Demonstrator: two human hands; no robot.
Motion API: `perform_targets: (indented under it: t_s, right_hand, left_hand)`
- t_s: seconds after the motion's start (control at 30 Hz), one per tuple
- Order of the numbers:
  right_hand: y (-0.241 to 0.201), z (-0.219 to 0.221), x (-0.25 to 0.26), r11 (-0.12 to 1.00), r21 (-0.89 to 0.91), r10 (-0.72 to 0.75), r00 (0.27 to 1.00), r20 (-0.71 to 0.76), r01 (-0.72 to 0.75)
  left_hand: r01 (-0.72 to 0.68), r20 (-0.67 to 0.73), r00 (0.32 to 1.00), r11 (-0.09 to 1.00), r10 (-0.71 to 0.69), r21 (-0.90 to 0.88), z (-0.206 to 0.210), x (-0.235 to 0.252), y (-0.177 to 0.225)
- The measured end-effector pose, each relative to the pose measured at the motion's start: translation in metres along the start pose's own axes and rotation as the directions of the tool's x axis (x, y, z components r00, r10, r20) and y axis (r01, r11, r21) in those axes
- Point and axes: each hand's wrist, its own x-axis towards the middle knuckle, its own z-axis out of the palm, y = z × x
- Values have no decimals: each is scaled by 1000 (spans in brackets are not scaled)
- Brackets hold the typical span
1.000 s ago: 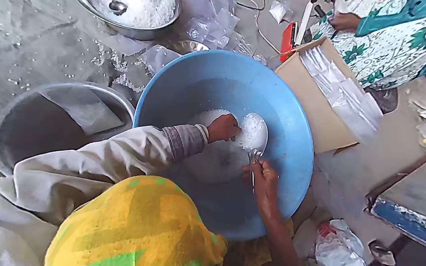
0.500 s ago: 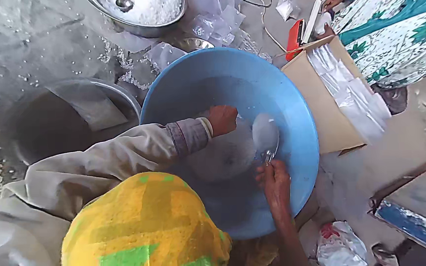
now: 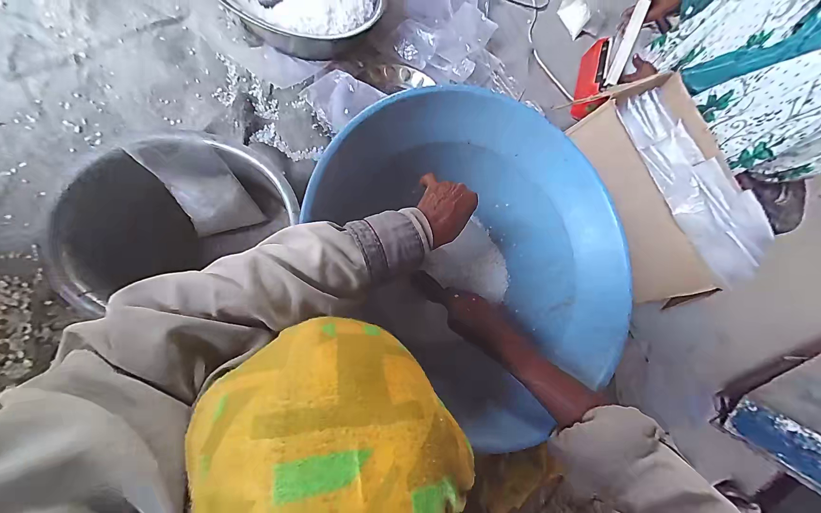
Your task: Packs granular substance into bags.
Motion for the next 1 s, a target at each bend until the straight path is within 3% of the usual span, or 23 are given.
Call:
perform_targets:
  t_s: [0.07, 0.27, 0.37, 0.47, 0.53, 0.63, 0.77, 1.0]
  right_hand:
    - [1, -2, 8, 998, 3, -59, 998, 39, 58]
    - [28, 5, 12, 988, 146, -73, 989, 131, 54]
    - [41, 9, -2, 974, 180, -158, 983, 93, 139]
    - [59, 12, -30, 874, 446, -183, 981, -66, 193]
    - [69, 13, -53, 716, 677, -151, 984, -92, 173]
    - [79, 9, -83, 569, 810, -92, 989, -113, 145]
    - [83, -11, -101, 560, 823, 18, 991, -131, 99]
    - [88, -72, -74, 594, 792, 100, 990, 102, -142]
  left_hand:
    - [-8, 24, 1000, 1000, 7, 16, 0, 1, 1]
    - [-53, 65, 996, 999, 53, 4, 0, 1, 2]
    - [-64, 73, 995, 998, 64, -11, 0, 1, 0]
    - [-55, 77, 995, 998, 55, -4, 1, 3, -1]
    - [-45, 81, 996, 999, 44, 13, 2, 6, -1]
    - [-51, 94, 995, 998, 46, 48, 3, 8, -1]
    - [-81, 81, 994, 995, 77, 52, 4, 8, -2]
    - [-98, 101, 991, 994, 93, 43, 4, 9, -4]
